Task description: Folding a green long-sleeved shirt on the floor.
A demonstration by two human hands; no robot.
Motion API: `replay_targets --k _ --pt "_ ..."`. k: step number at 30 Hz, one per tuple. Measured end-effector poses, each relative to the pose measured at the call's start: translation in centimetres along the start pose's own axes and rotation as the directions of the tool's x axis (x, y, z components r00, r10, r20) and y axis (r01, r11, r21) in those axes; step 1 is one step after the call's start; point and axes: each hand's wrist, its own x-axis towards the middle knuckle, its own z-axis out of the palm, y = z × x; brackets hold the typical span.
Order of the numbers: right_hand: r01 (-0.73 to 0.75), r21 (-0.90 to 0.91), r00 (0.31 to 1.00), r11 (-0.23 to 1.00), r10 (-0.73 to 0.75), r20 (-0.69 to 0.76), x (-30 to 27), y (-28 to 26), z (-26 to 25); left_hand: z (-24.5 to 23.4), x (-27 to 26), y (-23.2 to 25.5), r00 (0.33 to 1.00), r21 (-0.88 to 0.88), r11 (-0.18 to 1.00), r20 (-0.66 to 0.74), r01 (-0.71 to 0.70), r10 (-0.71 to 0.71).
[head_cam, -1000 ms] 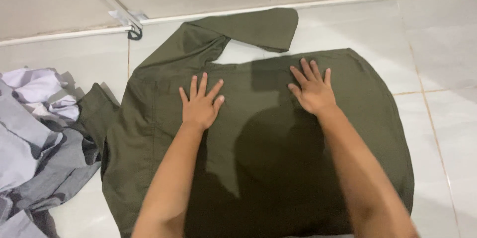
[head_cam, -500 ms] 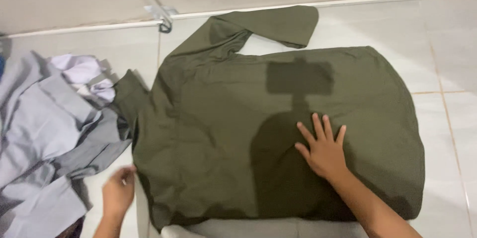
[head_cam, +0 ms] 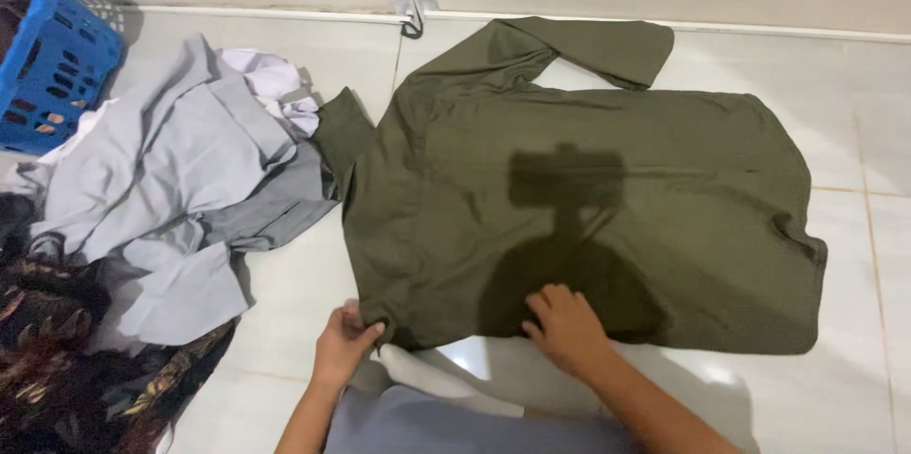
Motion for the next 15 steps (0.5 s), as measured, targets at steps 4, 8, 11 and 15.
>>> replay_targets --k 4,8,11,15 --pt "0.023 -0.122 0.997 0.992 -0.015 0.069 -1.7 -1.7 1.9 -0.1 -0.4 2.9 0.997 0.224 0.972 -0.012 0.075 -0.074" --pt "-0.217 0.075 0.941 0.973 0.188 0.282 -1.9 -4.1 2.7 0.6 2.4 -0.3 0.995 0.266 0.96 0.067 -0.089 0.074" --pt "-0.254 0.453 0.89 0.855 0.023 0.456 -1.5 -2.5 10.3 -0.3 0.2 5.7 0.974 -0.094 0.977 0.103 -0.192 0.201" --pt "-0.342 0.585 0.925 0.735 0.153 0.348 1.5 -4.8 12.8 -0.3 -1.4 13.7 0.954 -0.454 0.884 0.198 -0.114 0.225"
